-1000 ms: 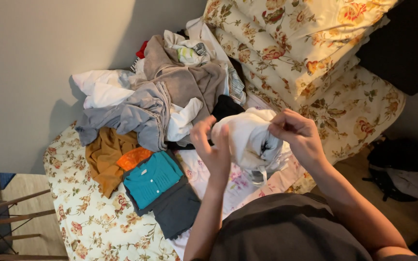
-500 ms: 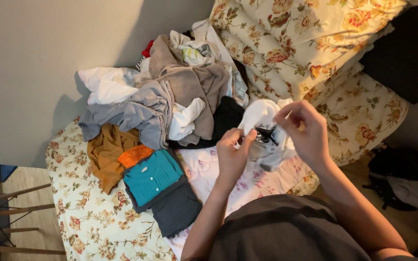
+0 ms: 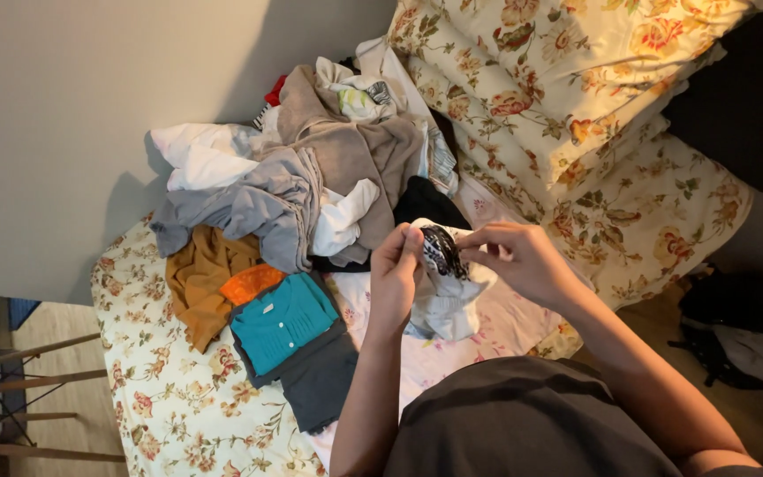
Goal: The person folds a dark gray pair of shorts and places them on a stack of already folded clothes on a bed. They then pick up a pair of white boxer shorts with a black pattern, turn them inside out, and fold them neatly before adding them to the pile. Finally, the person picks up a black garment, turns it inside out to reveal a red interior, and folds it.
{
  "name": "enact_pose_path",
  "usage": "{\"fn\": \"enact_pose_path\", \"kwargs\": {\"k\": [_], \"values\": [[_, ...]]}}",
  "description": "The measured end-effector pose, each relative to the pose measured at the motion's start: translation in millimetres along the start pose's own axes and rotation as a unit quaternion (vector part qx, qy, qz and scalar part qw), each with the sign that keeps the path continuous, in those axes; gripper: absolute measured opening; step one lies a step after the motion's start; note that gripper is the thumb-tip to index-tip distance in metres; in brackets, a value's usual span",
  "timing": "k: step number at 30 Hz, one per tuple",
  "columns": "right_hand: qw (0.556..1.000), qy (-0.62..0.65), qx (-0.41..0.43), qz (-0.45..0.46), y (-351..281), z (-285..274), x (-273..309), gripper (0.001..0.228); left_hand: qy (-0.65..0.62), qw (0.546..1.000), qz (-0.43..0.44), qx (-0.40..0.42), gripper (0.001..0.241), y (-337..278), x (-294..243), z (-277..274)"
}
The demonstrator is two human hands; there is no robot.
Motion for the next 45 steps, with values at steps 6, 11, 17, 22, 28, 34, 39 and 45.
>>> {"fn": "enact_pose_path", "kwargs": {"k": [6,11,17,22,28,34,39,45], "values": [[0.998,-0.006,0.019,-0.052,2.7,19.5,3.8,0.004,-0.007,0.999,0.04,-0.027,0.029,3.4,9.3,-9.1],[0.997,0.064,-0.038,-0.009,6.8,-10.2,-7.4,0.009,0.206,0.966,0.088,-0.126,0.029,8.7,9.4,-43.6],[0.987,0.157,-0.038,-0.009,9.1,-5.5,10.4,0.013,0.39,0.838,0.366,-0.111,0.024,-11.9,-3.6,1.4],[0.971,0.24,-0.023,-0.002,6.9,-9.2,-7.6,0.012,0.401,0.853,0.335,-0.01,0.015,-10.5,6.0,19.5],[0.981,0.154,-0.116,0.009,3.0,-18.4,-26.5,0.008,0.201,0.97,0.14,0.0,0.026,-7.0,-7.7,13.3],[0.993,-0.01,-0.096,-0.073,-5.1,7.9,29.1,0.013,0.142,0.987,0.077,0.0,0.038,-8.4,-32.6,23.0],[0.999,-0.03,-0.006,-0.021,-9.8,31.1,10.4,0.018,0.075,0.995,0.061,0.034,0.038,-10.7,-49.5,26.6],[0.998,-0.057,0.013,0.006,-2.7,36.8,-13.5,0.021,0.068,0.995,0.065,0.026,0.031,-12.8,-36.5,8.5]]}}
Point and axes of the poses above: each hand's wrist, its own y-axis towards the middle knuckle, its own z-axis out of the palm, x = y × z, the point moved 4 cm from there along y, towards the middle knuckle, and after that the axes turned 2 degrees about -z, right-handed, at the moved point
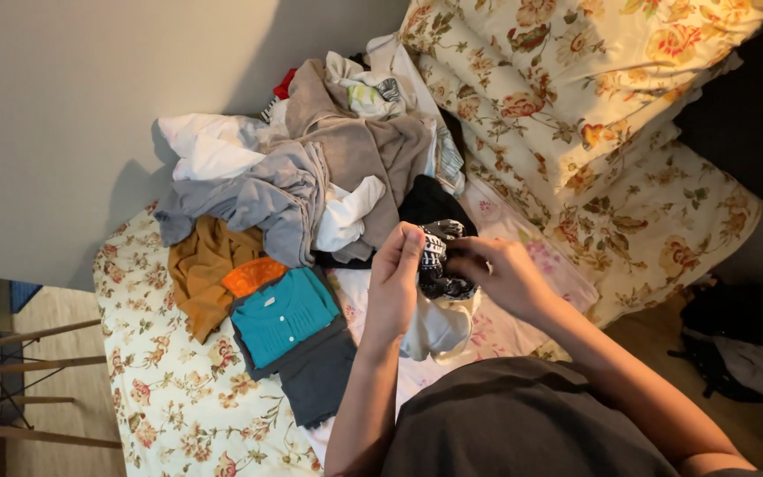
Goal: The person folds a dark gray pair of shorts and places them on a stack of already folded clothes on a bed. They then pick up a pair of white boxer shorts with a black pattern, turn them inside out, and fold them neatly before adding them to the pile. Finally, the person picks up a black garment, turns it inside out to reveal a red interior, and folds it.
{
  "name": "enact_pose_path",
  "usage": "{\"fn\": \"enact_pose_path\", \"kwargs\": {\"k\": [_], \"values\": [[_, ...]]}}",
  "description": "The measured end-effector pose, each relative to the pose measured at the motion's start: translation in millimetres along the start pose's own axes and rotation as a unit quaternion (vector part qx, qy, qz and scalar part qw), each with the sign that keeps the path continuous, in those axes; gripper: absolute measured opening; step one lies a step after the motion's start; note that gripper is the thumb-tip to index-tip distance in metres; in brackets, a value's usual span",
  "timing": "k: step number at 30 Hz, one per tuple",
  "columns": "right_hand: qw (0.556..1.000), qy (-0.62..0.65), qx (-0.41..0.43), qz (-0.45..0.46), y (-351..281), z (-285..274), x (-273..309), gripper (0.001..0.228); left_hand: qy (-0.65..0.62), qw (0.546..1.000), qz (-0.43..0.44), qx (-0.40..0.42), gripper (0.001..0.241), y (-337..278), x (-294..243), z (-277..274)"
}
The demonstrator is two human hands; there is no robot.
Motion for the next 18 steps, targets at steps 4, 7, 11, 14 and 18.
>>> {"fn": "enact_pose_path", "kwargs": {"k": [4,7,11,14,18], "values": [[0.999,-0.02,-0.017,-0.026,-1.8,23.7,-11.7,0.027,-0.02,1.0,0.001,0.0,0.033,-3.0,2.2,-1.3],[0.999,-0.014,-0.01,-0.037,1.1,23.1,-13.6,0.013,-0.018,1.0,0.0,-0.015,0.033,-2.4,8.0,-11.6],[0.996,0.09,-0.025,-0.014,7.9,-7.4,16.9,0.012,0.122,0.983,-0.011,-0.138,0.026,0.1,24.6,-31.8],[0.982,0.183,-0.047,0.026,7.1,-21.6,16.6,0.007,0.235,0.948,0.075,-0.201,0.018,-2.1,23.2,-33.9],[0.953,0.291,-0.069,0.057,11.6,-31.3,22.9,0.005,0.195,0.956,0.213,-0.05,0.029,-8.2,26.0,-7.1]]}}
Point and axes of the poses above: each hand's wrist, its own y-axis towards the middle knuckle, its own z-axis out of the palm, x = y × z, the point moved 4 cm from there along y, towards the middle knuckle, and after that the axes turned 2 degrees about -z, right-handed, at the moved point
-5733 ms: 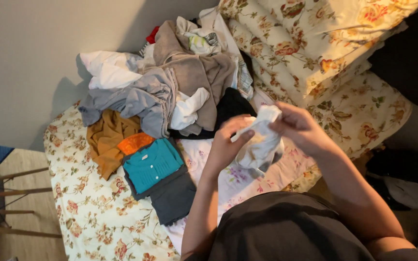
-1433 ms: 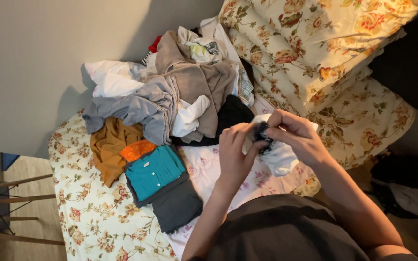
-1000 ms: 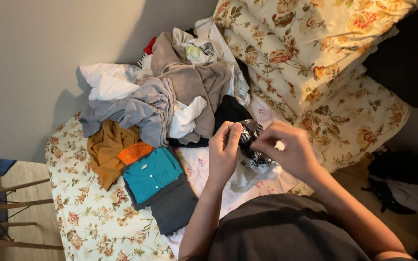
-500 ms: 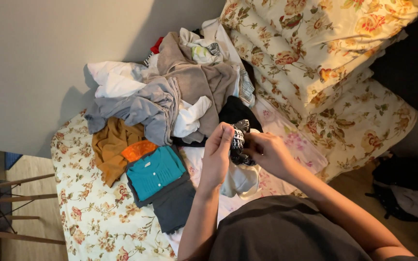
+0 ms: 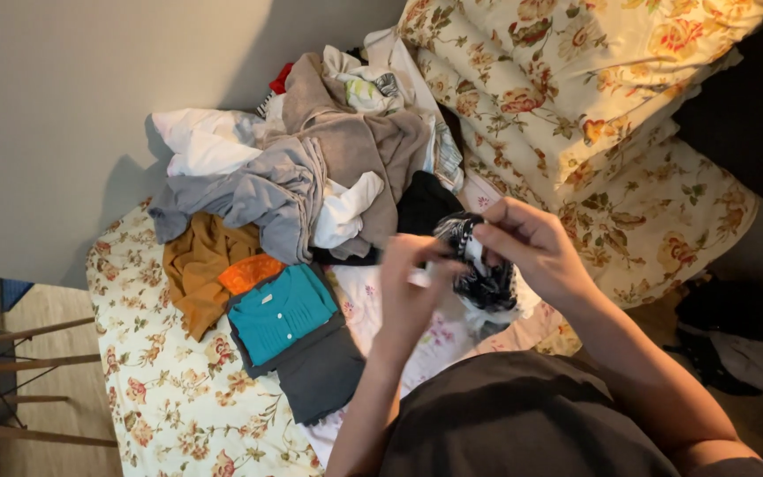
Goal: The person folds a dark gray pair of shorts and places them on a stack of already folded clothes on a bed. They then pick up a pair of white boxer shorts with a black pattern, turn them inside out, and fold them neatly before adding them to the pile. Finally, the person picks up a black garment, turns it inside out to reveal a red interior, and folds it.
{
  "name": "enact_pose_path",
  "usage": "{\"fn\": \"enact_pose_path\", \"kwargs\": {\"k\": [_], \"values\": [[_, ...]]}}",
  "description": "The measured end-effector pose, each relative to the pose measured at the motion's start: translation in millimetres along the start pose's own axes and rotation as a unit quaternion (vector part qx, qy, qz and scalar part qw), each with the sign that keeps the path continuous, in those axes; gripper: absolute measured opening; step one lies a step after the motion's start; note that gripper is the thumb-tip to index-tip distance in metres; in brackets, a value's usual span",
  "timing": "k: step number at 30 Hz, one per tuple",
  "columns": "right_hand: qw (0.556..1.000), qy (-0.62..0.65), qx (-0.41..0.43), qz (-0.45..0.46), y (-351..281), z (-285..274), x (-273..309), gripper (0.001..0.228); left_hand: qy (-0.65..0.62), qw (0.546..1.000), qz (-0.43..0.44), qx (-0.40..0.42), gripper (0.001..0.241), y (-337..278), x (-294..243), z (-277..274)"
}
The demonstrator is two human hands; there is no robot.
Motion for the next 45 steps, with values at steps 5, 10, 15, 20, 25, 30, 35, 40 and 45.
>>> {"fn": "enact_pose_path", "kwargs": {"k": [5,10,15,20,25,30,35,40,45], "values": [[0.999,0.008,-0.036,-0.017,-2.3,-5.0,3.2,0.009,0.04,0.998,-0.008,0.036,0.01,-2.0,-9.5,22.9],[0.98,-0.17,-0.062,-0.082,-6.7,-15.7,-28.4,0.012,-0.034,0.997,-0.072,-0.018,0.009,12.1,5.5,12.1],[0.91,-0.395,0.0,0.127,-36.7,-74.4,-240.6,0.027,-0.014,0.98,-0.195,0.034,0.029,-7.3,59.8,27.0],[0.887,-0.434,0.005,0.16,-51.9,-79.0,-270.5,0.017,0.045,0.953,-0.289,0.079,0.023,-48.5,130.4,58.0],[0.891,-0.416,-0.017,0.18,-59.2,-92.8,-300.2,0.013,0.097,0.917,-0.361,0.137,0.02,-84.9,187.0,88.8],[0.864,-0.468,0.009,0.187,-67.9,-98.2,-356.3,0.007,0.134,0.891,-0.41,0.141,0.016,-114.7,234.8,114.0],[0.862,-0.483,0.054,0.145,-48.3,-71.3,-355.5,0.023,0.15,0.868,-0.459,0.112,0.015,-145.6,293.9,125.3],[0.823,-0.527,0.145,0.152,-57.6,-72.8,-433.5,0.038,0.142,0.838,-0.518,0.096,0.012,-172.0,330.1,140.6],[0.741,-0.627,0.114,0.21,-84.2,-90.2,-485.3,0.032,0.22,0.795,-0.538,0.171,0.015,-205.9,364.1,164.7]]}}
Point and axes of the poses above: each hand's wrist, its own y-axis towards the middle knuckle, its own z-axis out of the palm, x = y × z, the point moved 4 cm from there along y, towards the middle knuckle, and after that the axes turned 2 degrees about -z, right-handed, at the moved point
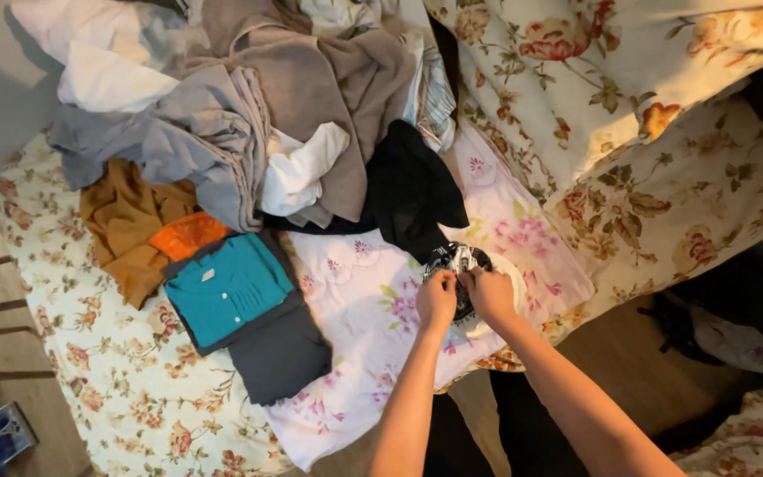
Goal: The person folds a dark gray pair of shorts and places them on a stack of already folded clothes on a bed. They then pick up a pair of white boxer shorts with a black pattern, turn them inside out, and fold them neatly before adding them to the pile. Finally, the person picks up a black garment, turns it inside out to reveal a red interior, and folds it.
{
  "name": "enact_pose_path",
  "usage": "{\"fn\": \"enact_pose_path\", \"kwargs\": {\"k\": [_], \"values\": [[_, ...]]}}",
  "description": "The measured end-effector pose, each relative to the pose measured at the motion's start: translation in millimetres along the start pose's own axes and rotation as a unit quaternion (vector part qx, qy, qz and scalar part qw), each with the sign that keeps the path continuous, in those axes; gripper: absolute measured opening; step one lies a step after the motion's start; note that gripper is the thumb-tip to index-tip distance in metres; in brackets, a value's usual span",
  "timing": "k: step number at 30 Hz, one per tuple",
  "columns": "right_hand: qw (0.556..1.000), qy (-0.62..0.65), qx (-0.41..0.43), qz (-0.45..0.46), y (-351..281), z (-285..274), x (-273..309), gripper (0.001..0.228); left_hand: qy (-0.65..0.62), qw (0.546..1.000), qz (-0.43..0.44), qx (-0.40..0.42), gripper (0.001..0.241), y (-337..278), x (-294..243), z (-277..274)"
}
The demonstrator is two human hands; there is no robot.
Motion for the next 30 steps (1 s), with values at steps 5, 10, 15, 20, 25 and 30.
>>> {"fn": "enact_pose_path", "kwargs": {"k": [5,10,15,20,25,30], "values": [[0.999,-0.019,0.038,-0.017,-8.3,17.7,-8.1,0.019,0.031,0.999,-0.015,0.023,0.018,-17.0,0.6,10.7],[0.983,0.179,-0.038,0.003,-43.1,-90.5,29.1,0.015,0.001,0.998,0.034,0.055,0.03,-64.3,-15.5,-32.9],[0.868,0.494,-0.045,0.017,-98.0,-214.5,91.2,0.015,-0.116,0.961,0.25,-0.013,0.033,-139.9,-75.5,-128.6],[0.786,0.576,-0.216,-0.055,-148.0,-297.0,137.6,0.008,-0.306,0.899,0.312,-0.015,0.024,-156.9,-73.0,-153.6],[0.783,0.496,-0.369,-0.074,-203.4,-323.2,176.2,0.018,-0.346,0.884,0.312,-0.012,0.028,-230.1,-116.0,-239.2],[0.818,0.381,-0.41,-0.135,-229.9,-309.2,190.1,0.026,-0.378,0.848,0.372,0.004,0.021,-260.1,-114.4,-282.5]]}}
Point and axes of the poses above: each hand's wrist, its own y-axis towards the middle knuckle, its own z-axis out of the palm, x = y × z, the point moved 4 cm from there along y, towards the middle knuckle, and after that the axes turned 2 degrees about -z, right-handed, at the moved point
